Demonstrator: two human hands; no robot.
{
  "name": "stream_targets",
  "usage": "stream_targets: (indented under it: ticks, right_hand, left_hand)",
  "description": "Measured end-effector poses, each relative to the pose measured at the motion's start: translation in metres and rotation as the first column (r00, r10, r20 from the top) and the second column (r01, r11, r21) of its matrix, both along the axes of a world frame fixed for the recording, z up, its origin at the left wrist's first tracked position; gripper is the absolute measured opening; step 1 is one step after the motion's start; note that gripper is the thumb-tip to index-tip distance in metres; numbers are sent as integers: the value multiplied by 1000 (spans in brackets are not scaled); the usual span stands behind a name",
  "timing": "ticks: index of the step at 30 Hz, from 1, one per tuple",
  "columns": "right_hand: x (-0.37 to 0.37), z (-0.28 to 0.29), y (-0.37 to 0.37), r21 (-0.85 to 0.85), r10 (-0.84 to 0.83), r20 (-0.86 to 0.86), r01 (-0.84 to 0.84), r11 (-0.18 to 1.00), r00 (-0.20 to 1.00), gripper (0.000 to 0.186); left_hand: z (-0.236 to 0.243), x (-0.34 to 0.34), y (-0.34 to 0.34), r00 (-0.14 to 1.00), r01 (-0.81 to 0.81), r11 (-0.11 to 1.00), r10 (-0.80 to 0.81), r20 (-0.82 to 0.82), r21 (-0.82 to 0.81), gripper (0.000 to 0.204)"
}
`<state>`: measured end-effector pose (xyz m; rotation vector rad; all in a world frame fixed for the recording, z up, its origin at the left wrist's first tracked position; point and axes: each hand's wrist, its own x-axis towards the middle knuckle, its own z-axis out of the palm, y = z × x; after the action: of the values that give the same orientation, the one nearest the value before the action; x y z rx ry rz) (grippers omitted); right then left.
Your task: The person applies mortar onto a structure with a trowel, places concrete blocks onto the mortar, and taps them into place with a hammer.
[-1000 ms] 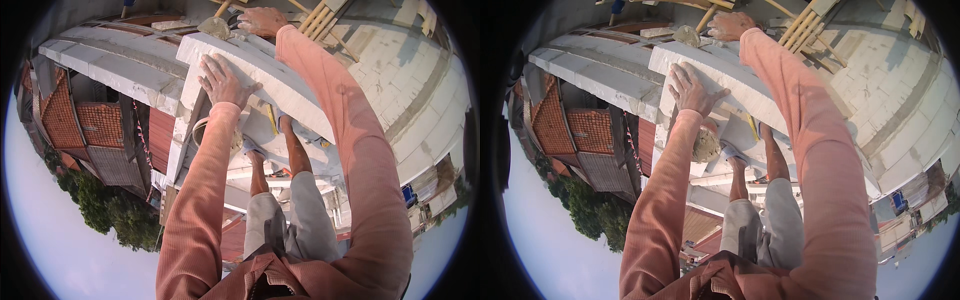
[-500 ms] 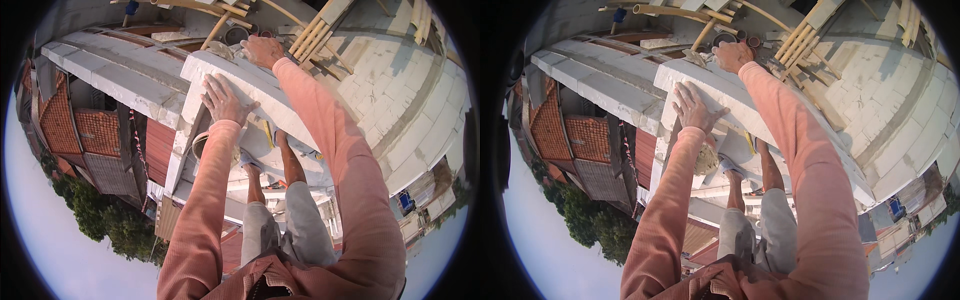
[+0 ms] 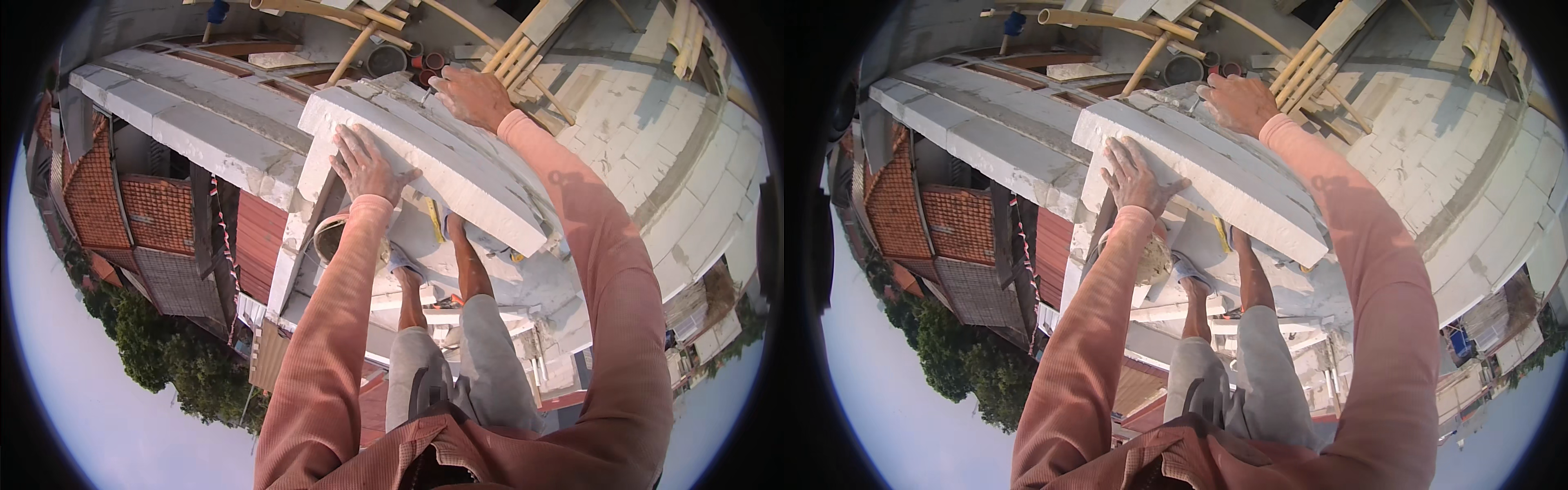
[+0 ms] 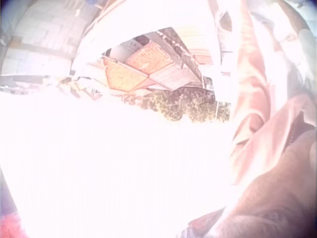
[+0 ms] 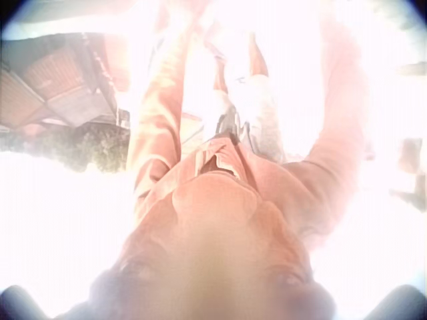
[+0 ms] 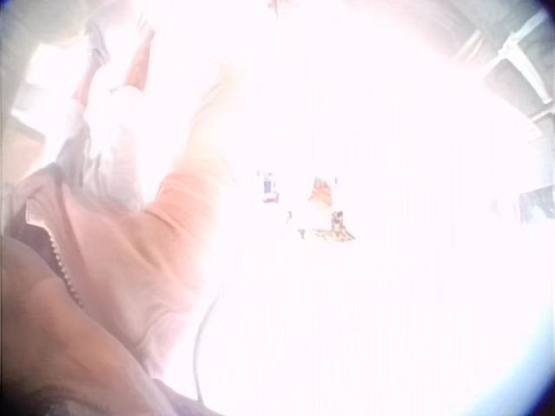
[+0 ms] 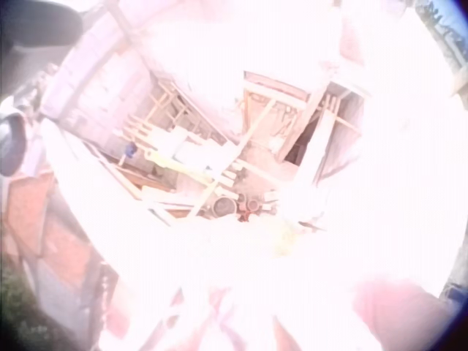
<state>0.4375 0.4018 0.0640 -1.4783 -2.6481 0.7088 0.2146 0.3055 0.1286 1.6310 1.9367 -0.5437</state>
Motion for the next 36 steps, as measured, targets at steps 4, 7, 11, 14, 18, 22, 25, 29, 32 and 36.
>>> stream_targets:
  ticks: [4, 7, 11, 14, 18, 22, 25, 29, 32, 36]
  right_hand:
    - [-64, -13, 26, -105, 1, 98, 10, 994, 995, 20]
    - [-69, -30, 23, -141, 115, 126, -97, 985, 985, 18]
    - [-40, -17, 14, -77, 312, 49, -308, 948, 949, 17]
    - [-10, -1, 13, -65, 358, 99, -353, 933, 928, 19]
    - [16, 26, 13, -64, 294, 75, -290, 955, 953, 23]
    - [-6, 25, 16, -114, 96, 82, -87, 990, 992, 24]
    - [-39, 9, 21, -155, -5, 122, 25, 988, 992, 20]
    - [-53, 14, 6, -117, 198, 147, -182, 976, 969, 24]
    - [8, 58, -16, -53, 184, 57, -181, 982, 981, 30]
    - [60, 149, -83, -54, -44, -124, 37, 998, 991, 34]
  left_hand:
    - [-4, 1, -1, 999, 22, 1000, -23, -26, -15, 147]
    - [4, 6, 4, 1000, -3, 1000, 3, -4, -31, 144]
    - [3, -1, 0, 1000, -9, 1000, 9, -15, -21, 143]
    - [2, -1, 4, 1000, -9, 1000, 8, -8, -11, 143]
    - [0, -2, 0, 1000, -16, 1000, 16, -23, -4, 144]
    - [-2, 2, -1, 1000, -21, 999, 21, -10, 29, 145]
    - [0, 9, 1, 999, -35, 999, 35, 7, -10, 146]
    - [-4, -3, -2, 999, -46, 999, 46, -2, -5, 147]
    - [-5, -4, -4, 999, -32, 999, 32, -1, 35, 146]
    - [-5, -8, -22, 998, -25, 988, 16, 59, 151, 128]
